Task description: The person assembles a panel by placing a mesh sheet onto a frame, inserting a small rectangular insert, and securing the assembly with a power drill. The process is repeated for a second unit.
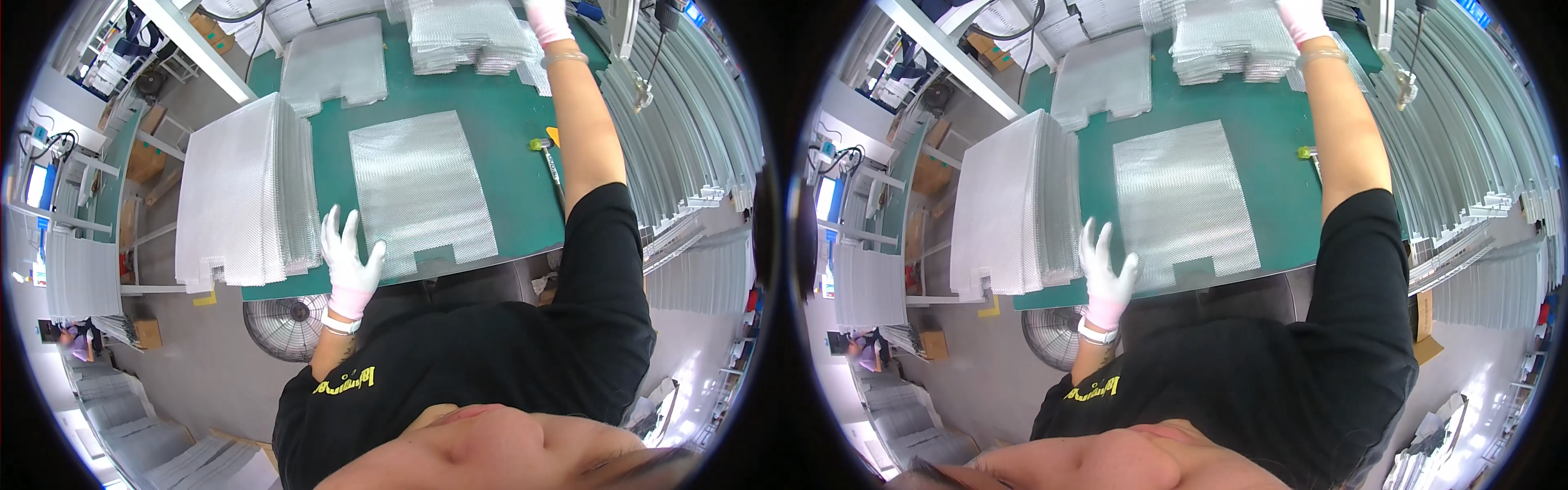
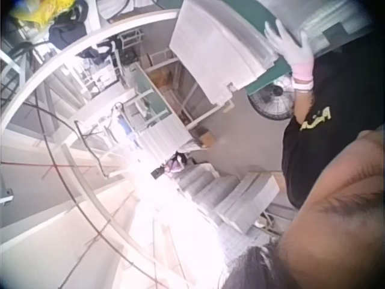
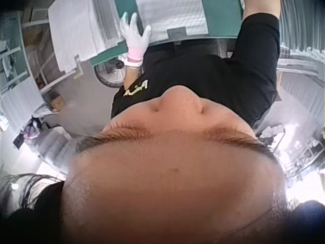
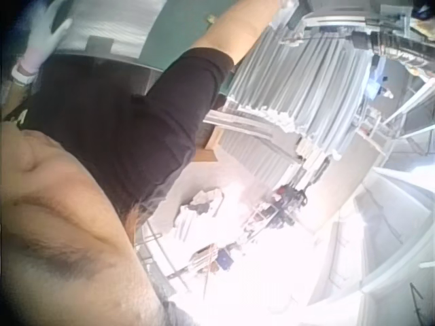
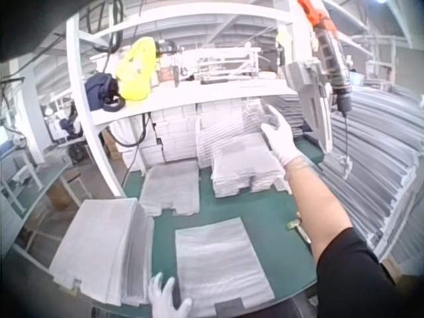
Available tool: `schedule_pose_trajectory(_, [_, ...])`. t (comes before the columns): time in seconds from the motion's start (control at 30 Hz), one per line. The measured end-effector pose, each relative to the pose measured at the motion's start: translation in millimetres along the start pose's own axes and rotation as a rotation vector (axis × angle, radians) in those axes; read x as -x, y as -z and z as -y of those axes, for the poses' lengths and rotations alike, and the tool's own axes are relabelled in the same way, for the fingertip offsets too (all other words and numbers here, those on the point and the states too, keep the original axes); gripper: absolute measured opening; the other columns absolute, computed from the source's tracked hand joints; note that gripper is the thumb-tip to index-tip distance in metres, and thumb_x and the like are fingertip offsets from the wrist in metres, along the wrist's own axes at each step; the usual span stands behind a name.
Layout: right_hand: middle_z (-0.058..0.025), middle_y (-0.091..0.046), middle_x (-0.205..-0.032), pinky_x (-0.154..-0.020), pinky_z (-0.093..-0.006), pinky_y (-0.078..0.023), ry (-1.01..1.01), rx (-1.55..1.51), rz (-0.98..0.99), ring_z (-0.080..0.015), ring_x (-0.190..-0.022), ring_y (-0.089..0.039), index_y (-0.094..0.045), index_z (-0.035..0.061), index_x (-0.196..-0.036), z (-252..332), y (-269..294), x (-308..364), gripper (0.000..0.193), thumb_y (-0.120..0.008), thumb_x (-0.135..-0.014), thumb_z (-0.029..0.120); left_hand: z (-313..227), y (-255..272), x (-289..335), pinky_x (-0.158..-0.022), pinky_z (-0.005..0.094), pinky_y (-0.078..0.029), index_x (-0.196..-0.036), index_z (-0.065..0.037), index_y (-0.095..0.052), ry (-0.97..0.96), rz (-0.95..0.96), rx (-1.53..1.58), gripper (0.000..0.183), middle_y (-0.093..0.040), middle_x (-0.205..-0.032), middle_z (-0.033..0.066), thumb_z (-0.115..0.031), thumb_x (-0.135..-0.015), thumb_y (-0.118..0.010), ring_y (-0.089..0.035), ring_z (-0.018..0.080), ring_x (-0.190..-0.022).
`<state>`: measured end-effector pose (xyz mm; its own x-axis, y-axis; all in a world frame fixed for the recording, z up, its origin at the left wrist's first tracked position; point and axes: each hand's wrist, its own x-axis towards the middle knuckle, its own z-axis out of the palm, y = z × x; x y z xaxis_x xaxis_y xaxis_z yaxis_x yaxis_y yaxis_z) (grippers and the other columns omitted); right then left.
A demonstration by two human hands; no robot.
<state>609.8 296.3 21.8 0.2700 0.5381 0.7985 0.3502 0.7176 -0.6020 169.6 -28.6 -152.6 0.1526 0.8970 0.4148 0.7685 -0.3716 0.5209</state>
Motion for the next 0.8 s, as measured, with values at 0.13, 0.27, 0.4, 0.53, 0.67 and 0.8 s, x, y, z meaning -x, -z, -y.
schedule_pose_trajectory(0.13, [-0.0098, -0.063, -0.128, -0.094, -0.0299, -0.053, -0.199, -0.352, 0.017, -0.0152, -0.111, -0.062, -0.049, 0.0057, -0.15, 43, 17, 34, 0.06, -0.066, -0.093, 0.001, 0, -2, 0, -0.118, 0.05, -0.034, -0.14, 0.0, -0.053, 0.022, -0.026, 0.252, 0.062, -0.042, -0.151, 0.0258, -0.021, -0.086, -0.072, -0.042, 0.0422, -0.141])
schedule_pose_trajectory(0.27, [-0.016, -0.055, -0.139, -0.104, -0.0389, -0.051, -0.273, -0.532, -0.024, -0.0249, -0.121, -0.06, -0.05, -0.003, -0.142, 86, 11, 119, 0.047, -0.063, -0.099, 0.012, 6, -1, -1, -0.117, 0.0421, -0.038, -0.151, 0.001, -0.041, 0.112, 0.037, 0.84, 0.067, -0.044, -0.151, 0.025, -0.033, -0.098, -0.066, -0.05, 0.0348, -0.137])
schedule_pose_trajectory(0.4, [-0.0093, -0.053, -0.138, -0.099, -0.0349, -0.052, -0.552, -0.469, -0.101, -0.0173, -0.112, -0.061, -0.045, 0.0004, -0.146, 144, 32, 251, 0.05, -0.062, -0.099, 0.003, -3, 1, -13, -0.113, 0.0403, -0.041, -0.16, 0.003, -0.023, 0.254, 0.119, 1.512, 0.093, -0.041, -0.155, 0.0238, -0.057, -0.099, -0.06, -0.052, 0.0296, -0.134])
schedule_pose_trajectory(0.53, [-0.0063, -0.055, -0.131, -0.093, -0.0287, -0.052, -0.56, -0.327, 0.061, -0.0145, -0.107, -0.062, -0.056, -0.0001, -0.136, 169, 48, 344, 0.043, -0.067, -0.094, -0.003, -8, 1, -11, -0.109, 0.0398, -0.045, -0.157, 0.006, -0.026, 0.419, 0.075, 1.278, 0.09, -0.045, -0.153, 0.0239, -0.041, -0.096, -0.072, -0.056, 0.0236, -0.128])
schedule_pose_trajectory(0.67, [-0.0076, -0.058, -0.123, -0.079, -0.0244, -0.051, -0.39, 0.248, 0.256, -0.0108, -0.087, -0.059, -0.063, 0.0019, -0.129, 193, 44, 357, 0.045, -0.075, -0.086, 0.004, -29, -3, -16, -0.101, 0.041, -0.052, -0.154, 0.007, -0.031, 0.245, -0.103, 0.319, 0.086, -0.059, -0.139, 0.0256, -0.024, -0.088, -0.078, -0.066, 0.0332, -0.117])
schedule_pose_trajectory(0.8, [-0.0093, -0.06, -0.121, -0.07, -0.026, -0.05, -0.554, 0.384, 0.397, -0.0123, -0.071, -0.055, -0.065, 0.0045, -0.128, 204, 41, 362, 0.047, -0.076, -0.083, 0.01, -29, -7, -12, -0.1, 0.0406, -0.052, -0.155, 0.007, -0.031, 0.329, 0.034, 0.121, 0.09, -0.06, -0.134, 0.0303, -0.029, -0.086, -0.078, -0.065, 0.0387, -0.117])
